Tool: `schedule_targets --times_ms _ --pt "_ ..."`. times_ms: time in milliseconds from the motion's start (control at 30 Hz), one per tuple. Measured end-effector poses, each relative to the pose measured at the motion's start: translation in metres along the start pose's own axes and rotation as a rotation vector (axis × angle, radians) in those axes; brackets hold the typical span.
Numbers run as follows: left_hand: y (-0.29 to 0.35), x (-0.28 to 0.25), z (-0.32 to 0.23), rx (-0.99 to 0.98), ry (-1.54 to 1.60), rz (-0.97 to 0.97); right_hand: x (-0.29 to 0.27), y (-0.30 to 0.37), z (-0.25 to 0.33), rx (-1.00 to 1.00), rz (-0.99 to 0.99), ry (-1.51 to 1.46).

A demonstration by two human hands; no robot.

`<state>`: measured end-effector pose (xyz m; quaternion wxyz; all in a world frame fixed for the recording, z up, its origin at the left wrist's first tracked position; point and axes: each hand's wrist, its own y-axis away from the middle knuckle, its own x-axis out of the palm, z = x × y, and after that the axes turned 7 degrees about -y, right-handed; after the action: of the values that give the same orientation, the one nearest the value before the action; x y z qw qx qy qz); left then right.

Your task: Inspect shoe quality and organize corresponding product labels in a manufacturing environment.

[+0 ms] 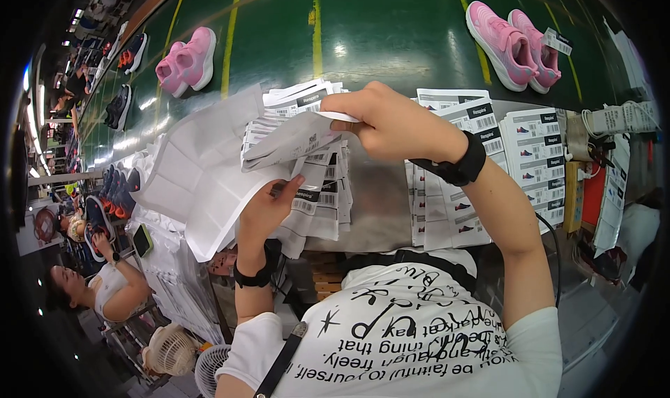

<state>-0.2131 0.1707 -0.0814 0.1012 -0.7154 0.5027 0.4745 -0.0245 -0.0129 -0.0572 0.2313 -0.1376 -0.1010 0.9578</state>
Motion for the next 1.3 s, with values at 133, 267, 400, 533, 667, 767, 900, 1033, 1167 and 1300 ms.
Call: schedule_targets --times_ms 133,267,400,533,667,767,900,1033,1167,1300 --pt "-0.001 0.001 0.001 0.042 0.052 -0.006 -0.008 -0.004 0.001 0.006 0.021 0.079" --pt "-0.004 0.005 0.009 0.139 0.037 -0.062 -0.014 -0.009 0.003 -0.014 0.018 0.119" --pt "-0.01 0.016 0.019 0.512 -0.225 -0.277 -0.024 -0.012 -0.002 0.087 0.036 0.048" --pt "-0.011 0.012 0.012 0.511 -0.323 -0.254 -0.028 -0.014 -0.008 0.129 0.012 -0.024" --pt "-0.01 0.007 0.011 0.569 -0.213 -0.25 -0.022 -0.016 -0.004 0.089 0.029 0.024" --pt "-0.014 0.006 0.008 0.584 -0.246 -0.174 -0.025 -0.013 -0.012 0.109 -0.032 -0.014" --pt "-0.014 0.005 0.012 0.512 -0.28 -0.035 -0.025 -0.014 -0.006 0.073 0.03 0.028" --pt "-0.009 -0.001 0.02 0.548 -0.346 0.014 -0.025 -0.015 -0.002 0.053 0.06 0.035" --pt "-0.008 0.003 0.035 0.595 -0.381 -0.003 -0.024 -0.017 -0.004 0.043 0.086 0.077" --pt "-0.01 0.004 0.041 0.657 -0.41 -0.026 -0.021 -0.017 -0.01 0.008 0.075 0.04"
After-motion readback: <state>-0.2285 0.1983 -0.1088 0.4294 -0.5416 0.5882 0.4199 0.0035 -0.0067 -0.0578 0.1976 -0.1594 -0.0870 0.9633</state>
